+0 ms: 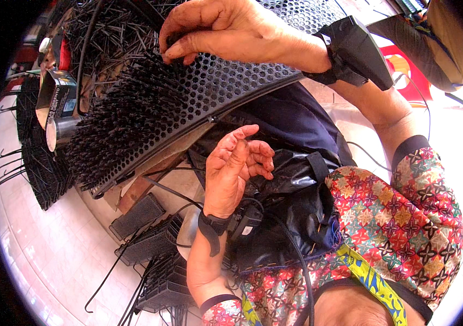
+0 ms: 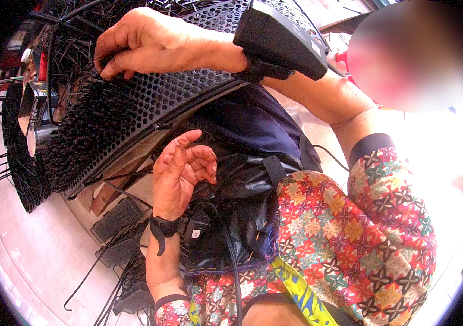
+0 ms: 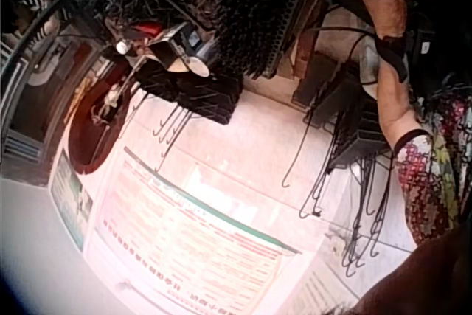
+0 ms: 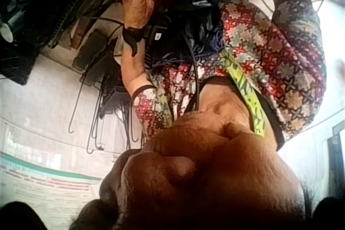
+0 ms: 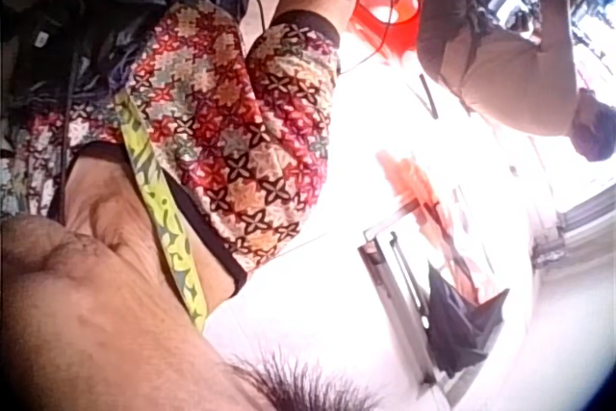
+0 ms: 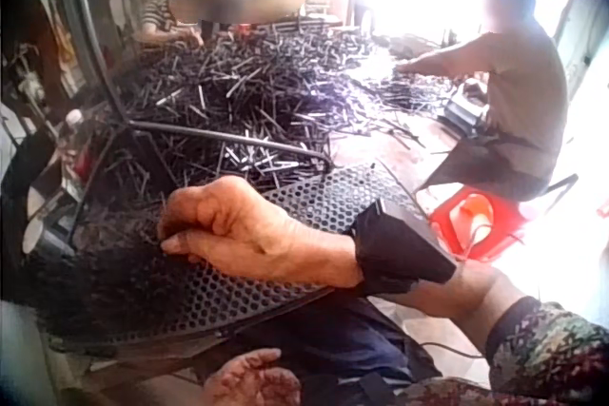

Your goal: The person inserts black plastic hanger pieces one by one into the holes of a metal grid plate to assemble them.

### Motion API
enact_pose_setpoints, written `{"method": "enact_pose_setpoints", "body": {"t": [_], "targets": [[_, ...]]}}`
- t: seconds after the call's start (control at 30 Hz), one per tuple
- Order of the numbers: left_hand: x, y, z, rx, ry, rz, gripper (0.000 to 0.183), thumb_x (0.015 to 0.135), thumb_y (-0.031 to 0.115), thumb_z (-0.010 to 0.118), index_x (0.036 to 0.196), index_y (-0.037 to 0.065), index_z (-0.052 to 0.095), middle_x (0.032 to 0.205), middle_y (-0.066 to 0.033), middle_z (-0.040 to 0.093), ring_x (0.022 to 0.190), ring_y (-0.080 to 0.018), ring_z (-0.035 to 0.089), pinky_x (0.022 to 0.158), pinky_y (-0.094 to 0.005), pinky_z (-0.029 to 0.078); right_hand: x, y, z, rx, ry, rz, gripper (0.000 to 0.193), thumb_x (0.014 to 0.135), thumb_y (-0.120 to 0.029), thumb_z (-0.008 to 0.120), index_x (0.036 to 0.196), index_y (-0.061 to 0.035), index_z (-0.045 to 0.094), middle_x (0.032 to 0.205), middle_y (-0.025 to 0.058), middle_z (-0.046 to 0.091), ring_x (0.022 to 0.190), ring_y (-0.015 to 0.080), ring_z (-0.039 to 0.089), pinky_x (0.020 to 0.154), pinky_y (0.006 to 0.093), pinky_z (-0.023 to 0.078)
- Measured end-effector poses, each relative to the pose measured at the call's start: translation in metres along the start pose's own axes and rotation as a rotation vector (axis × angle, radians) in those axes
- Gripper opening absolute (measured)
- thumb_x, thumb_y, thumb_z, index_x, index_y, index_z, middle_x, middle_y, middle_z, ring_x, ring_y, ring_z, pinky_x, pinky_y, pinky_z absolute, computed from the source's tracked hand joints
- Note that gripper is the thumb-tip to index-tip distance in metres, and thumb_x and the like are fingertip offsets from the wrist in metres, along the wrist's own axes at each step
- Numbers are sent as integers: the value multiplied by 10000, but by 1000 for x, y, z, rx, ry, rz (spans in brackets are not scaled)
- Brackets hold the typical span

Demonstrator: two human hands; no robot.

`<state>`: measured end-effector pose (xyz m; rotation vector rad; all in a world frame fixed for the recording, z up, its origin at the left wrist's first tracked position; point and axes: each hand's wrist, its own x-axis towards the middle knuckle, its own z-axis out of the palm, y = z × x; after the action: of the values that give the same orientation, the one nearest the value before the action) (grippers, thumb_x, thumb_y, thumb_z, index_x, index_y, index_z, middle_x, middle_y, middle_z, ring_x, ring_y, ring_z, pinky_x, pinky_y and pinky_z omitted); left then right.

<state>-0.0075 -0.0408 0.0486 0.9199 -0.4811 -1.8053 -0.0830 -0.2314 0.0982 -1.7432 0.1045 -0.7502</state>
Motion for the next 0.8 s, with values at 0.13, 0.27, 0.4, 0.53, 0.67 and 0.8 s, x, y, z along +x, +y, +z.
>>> {"method": "enact_pose_setpoints", "body": {"t": [0.13, 0.27, 0.4, 0.53, 0.67, 0.8], "targets": [[0, -2, -3, -17, -1, 1, 488, 835, 368, 473, 1115, -20, 383, 842, -158, 558, 675, -198, 566, 537, -287, 489, 0, -8, 0, -20, 50, -51, 44, 770, 7, 545, 805, 34, 540, 647, 18, 506, 590, 78, 452, 526, 226, 384], [1, -2, -2, -11, 12, -12, 470, 840, 362, 469, 1107, -18, 395, 842, -158, 560, 675, -194, 567, 533, -282, 485, 5, 6, 1, 18, 57, -1, 90, 756, -56, 574, 813, 14, 580, 671, 27, 572, 599, 76, 524, 537, 209, 438], [1, -2, -3, -12, 20, -21, 449, 839, 342, 480, 1095, -19, 406, 837, -150, 560, 682, -184, 568, 557, -278, 489, 6, 15, 0, -204, -43, -89, 171, 756, -100, 575, 905, -17, 587, 793, 37, 611, 694, 82, 564, 624, 225, 468], [1, -1, -1, 7, 24, -21, 453, 839, 350, 476, 1087, -24, 414, 822, -141, 565, 671, -179, 569, 551, -271, 484, 4, -8, 10, 27, -15, -56, 38, 736, 27, 533, 765, 52, 532, 622, 72, 498, 575, 112, 472, 514, 265, 383], [3, -4, -3, 9, 39, -21, 459, 838, 358, 475, 1081, -28, 418, 814, -136, 568, 668, -175, 568, 545, -267, 479, 17, 3, 0, -144, -203, -239, 57, 687, 29, 546, 740, 49, 534, 602, 130, 491, 565, 189, 504, 527, 303, 394], [-2, 0, -3, 9, 58, -19, 464, 837, 362, 477, 1075, -32, 421, 810, -134, 570, 663, -170, 566, 542, -265, 476, 26, 6, 5, -288, -219, -324, 43, 711, 11, 552, 747, 32, 541, 592, 118, 513, 549, 171, 517, 509, 286, 409]]}}
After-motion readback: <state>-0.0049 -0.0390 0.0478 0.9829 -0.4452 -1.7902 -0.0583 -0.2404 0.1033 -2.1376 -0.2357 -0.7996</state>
